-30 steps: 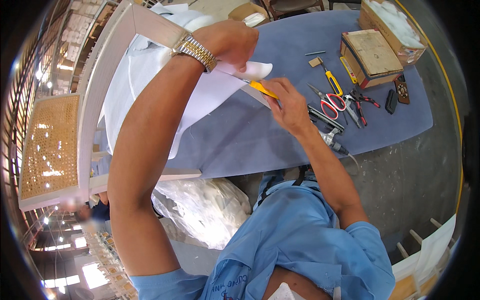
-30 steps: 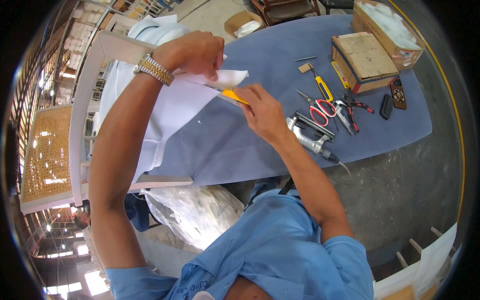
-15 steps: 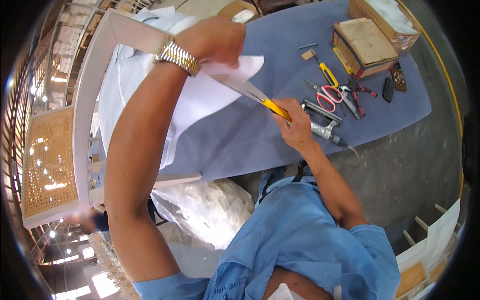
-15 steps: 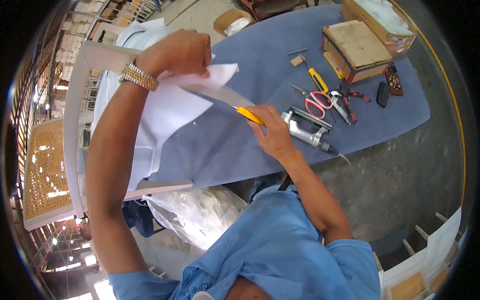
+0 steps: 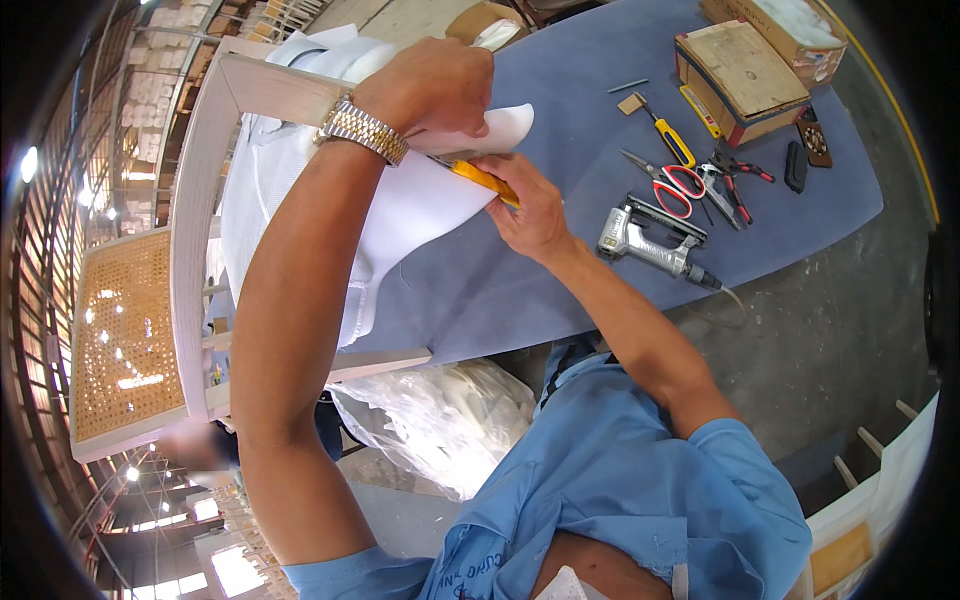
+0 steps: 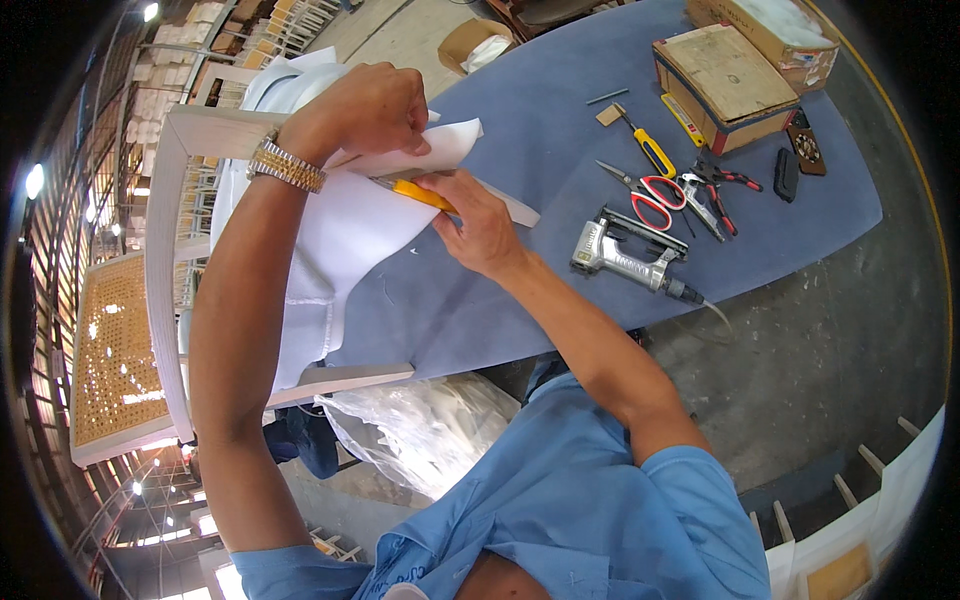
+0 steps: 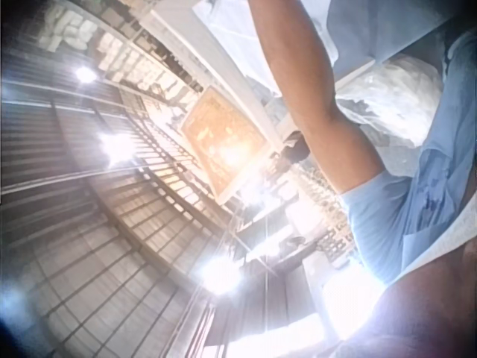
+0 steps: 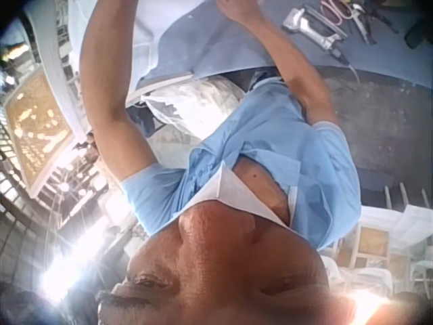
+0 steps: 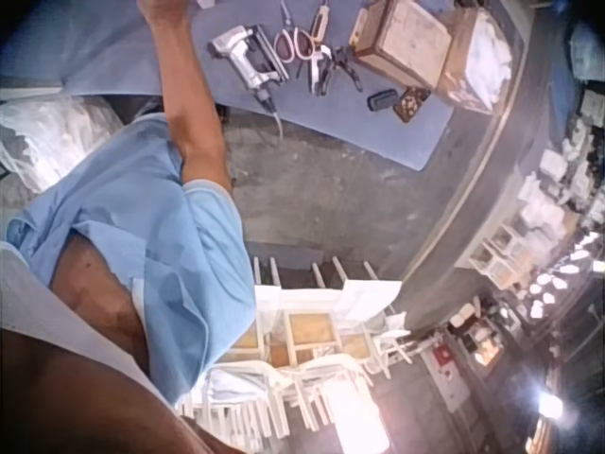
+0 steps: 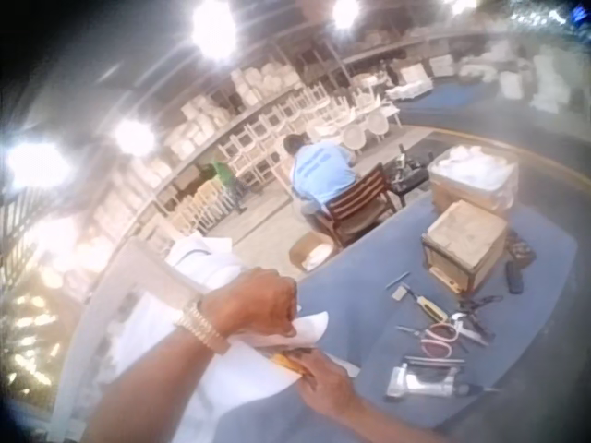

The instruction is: The person covers a white chair with white fabric, trims excess material with scissors and a utility knife, and secures the fabric using a staple gun. The person repeatedly adjusts and smooths the fabric around the chair legs and seat.

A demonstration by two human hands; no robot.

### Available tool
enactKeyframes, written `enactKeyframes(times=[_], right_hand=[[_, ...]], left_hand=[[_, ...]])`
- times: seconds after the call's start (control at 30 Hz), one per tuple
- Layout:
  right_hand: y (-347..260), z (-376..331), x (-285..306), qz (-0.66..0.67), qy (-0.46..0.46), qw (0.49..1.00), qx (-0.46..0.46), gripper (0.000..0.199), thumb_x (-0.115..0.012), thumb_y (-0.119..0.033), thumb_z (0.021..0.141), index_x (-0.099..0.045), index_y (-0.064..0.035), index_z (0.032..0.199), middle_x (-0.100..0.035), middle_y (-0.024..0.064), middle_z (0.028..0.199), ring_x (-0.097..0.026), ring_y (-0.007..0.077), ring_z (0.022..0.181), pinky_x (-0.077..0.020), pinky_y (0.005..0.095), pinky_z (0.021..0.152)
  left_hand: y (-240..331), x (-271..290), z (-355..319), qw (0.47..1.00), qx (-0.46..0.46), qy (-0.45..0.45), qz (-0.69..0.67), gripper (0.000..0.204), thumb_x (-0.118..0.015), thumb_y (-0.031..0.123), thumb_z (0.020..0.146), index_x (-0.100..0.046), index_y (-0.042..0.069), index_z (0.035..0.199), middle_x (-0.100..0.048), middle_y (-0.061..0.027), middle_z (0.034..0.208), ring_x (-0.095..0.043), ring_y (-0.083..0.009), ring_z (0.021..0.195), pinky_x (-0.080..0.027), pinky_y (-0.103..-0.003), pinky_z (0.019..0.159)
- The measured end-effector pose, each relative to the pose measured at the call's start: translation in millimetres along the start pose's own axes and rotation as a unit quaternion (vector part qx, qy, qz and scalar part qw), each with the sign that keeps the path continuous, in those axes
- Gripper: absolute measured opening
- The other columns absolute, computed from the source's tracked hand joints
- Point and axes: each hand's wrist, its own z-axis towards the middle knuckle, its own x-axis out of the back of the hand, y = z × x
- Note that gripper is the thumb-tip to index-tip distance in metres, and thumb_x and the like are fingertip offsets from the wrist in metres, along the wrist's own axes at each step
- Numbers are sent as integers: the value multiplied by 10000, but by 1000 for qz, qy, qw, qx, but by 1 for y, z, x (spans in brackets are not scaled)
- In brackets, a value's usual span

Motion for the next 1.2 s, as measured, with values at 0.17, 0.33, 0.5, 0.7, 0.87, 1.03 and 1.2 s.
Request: enactKeyframes(times=[0.17, 0.33, 0.5, 0.7, 0.87, 1.03, 1.2], right_hand=[[-6, 7, -10, -2, 16, 1000, 8, 513, -705, 97, 744, -610, -71, 1219, -643, 147, 1110, -657, 360, 1034, -559, 370, 879], [-2, 5, -5, -2, 3, 1000, 6, 524, -690, 98, 738, -602, -76, 1225, -642, 139, 1116, -650, 362, 1043, -557, 364, 882], [-10, 14, -13, -25, 0, 1000, 15, 529, -668, 100, 732, -603, -77, 1226, -643, 129, 1086, -658, 347, 992, -557, 375, 840], [-11, 13, -17, 12, 9, 1000, 16, 538, -669, 106, 712, -599, -73, 1214, -631, 138, 1113, -656, 351, 990, -557, 406, 827], [-7, 9, -22, 1, 13, 1000, -1, 538, -667, 99, 708, -597, -72, 1213, -623, 137, 1111, -651, 355, 974, -560, 413, 801], [-9, 10, -27, -10, 15, 1000, 1, 501, -681, 67, 729, -607, -74, 1204, -624, 138, 1107, -643, 358, 961, -559, 410, 784], [-1, -7, 5, -58, -24, 997, -48, 362, -716, -1, 789, -657, -66, 1140, -658, 133, 1080, -648, 337, 968, -552, 397, 802]], left_hand=[[3, 3, 1, 1000, -4, -11, 5, 241, -819, 264, 690, -730, 76, 813, -725, -95, 829, -673, -286, 861, -526, -375, 777], [4, 3, -1, 1000, -2, -6, 0, 253, -820, 263, 694, -732, 63, 822, -725, -97, 823, -674, -285, 865, -526, -372, 778], [6, 5, 1, 1000, 16, -21, -13, 237, -833, 242, 696, -732, 57, 804, -733, -101, 817, -685, -281, 859, -529, -370, 779], [1, -2, 1, 1000, -5, 9, -14, 246, -845, 237, 694, -729, 50, 804, -736, -101, 804, -699, -286, 806, -540, -368, 742], [0, 0, 3, 1000, 1, 10, -24, 248, -845, 248, 685, -731, 62, 802, -737, -96, 802, -700, -290, 796, -542, -371, 738], [-4, -1, 5, 1000, -7, 9, -28, 234, -840, 245, 675, -734, 75, 797, -733, -104, 813, -699, -301, 798, -542, -377, 746], [-1, -4, 3, 1000, 3, 18, -8, 218, -827, 238, 681, -738, 78, 798, -729, -123, 817, -700, -310, 809, -548, -395, 741]])
